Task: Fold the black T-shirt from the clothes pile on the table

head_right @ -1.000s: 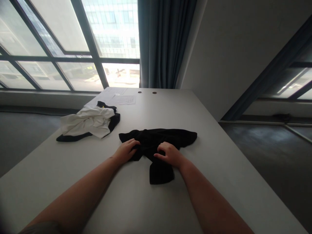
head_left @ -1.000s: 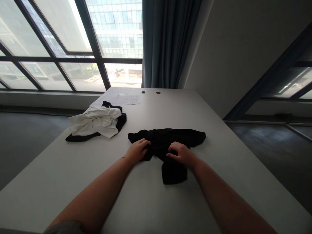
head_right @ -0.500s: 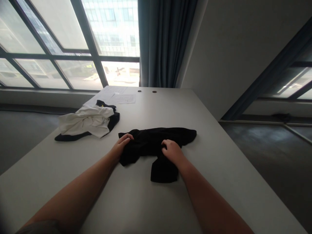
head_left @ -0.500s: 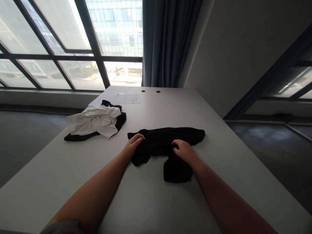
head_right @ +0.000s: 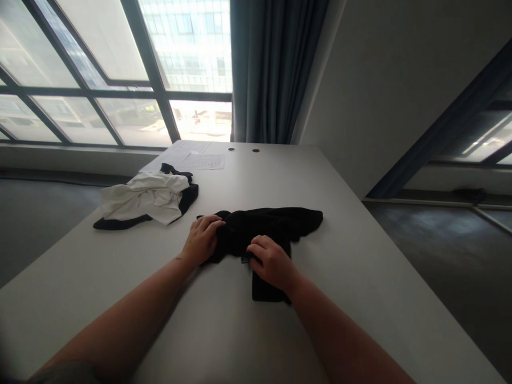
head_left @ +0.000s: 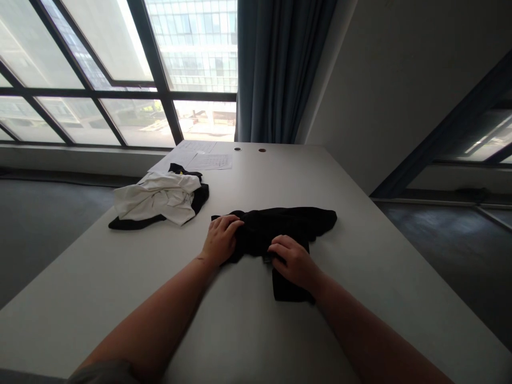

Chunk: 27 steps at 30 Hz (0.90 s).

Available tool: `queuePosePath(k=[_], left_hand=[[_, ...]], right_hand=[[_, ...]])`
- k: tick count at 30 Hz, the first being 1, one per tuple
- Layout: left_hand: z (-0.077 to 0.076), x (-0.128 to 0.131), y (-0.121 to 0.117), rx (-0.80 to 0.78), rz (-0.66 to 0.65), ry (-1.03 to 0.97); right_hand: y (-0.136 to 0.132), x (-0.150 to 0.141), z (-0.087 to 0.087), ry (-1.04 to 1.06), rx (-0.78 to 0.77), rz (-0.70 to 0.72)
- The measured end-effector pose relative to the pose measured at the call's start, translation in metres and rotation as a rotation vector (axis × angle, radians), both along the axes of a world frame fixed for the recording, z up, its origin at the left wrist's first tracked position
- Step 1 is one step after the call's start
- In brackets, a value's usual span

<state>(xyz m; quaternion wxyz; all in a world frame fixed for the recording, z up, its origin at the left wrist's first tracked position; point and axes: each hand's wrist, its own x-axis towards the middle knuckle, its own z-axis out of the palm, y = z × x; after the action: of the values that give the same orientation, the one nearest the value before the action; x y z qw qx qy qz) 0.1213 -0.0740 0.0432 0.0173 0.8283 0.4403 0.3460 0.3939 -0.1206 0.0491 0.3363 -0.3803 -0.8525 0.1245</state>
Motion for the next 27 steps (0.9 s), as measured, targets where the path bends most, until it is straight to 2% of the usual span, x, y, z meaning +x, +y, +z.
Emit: queuePosePath(k=[2,4,8,13,21,27], left_hand=[[0.005,0.005,-0.008,-0.034,-0.208,0.025],[0.008,0.011,-0.014,-0.092,-0.352,0.050],[0.005,0.020,-0.016,-0.161,-0.415,0.186],[0.000,0.025,-0.012,-0.215,-0.309,0.294],[0.004,0.020,-0.010,-0.073,-0.020,0.369],[0.008,0.014,-0.007,-0.103,0.157,0.392]], right_hand=[[-0.001,-0.007,-0.004,-0.034,-0.102,0.107],[0.003,-0.008,-0.011,-0.078,-0.198,0.158],[0.010,-0.004,-0.018,-0.096,-0.263,0.139],[0.007,-0.005,-0.012,-0.173,-0.277,0.116],[0.004,-0.005,0.004,-0.494,-0.378,-0.239],[0.000,0.010,0.023,-0.503,-0.468,-0.346]])
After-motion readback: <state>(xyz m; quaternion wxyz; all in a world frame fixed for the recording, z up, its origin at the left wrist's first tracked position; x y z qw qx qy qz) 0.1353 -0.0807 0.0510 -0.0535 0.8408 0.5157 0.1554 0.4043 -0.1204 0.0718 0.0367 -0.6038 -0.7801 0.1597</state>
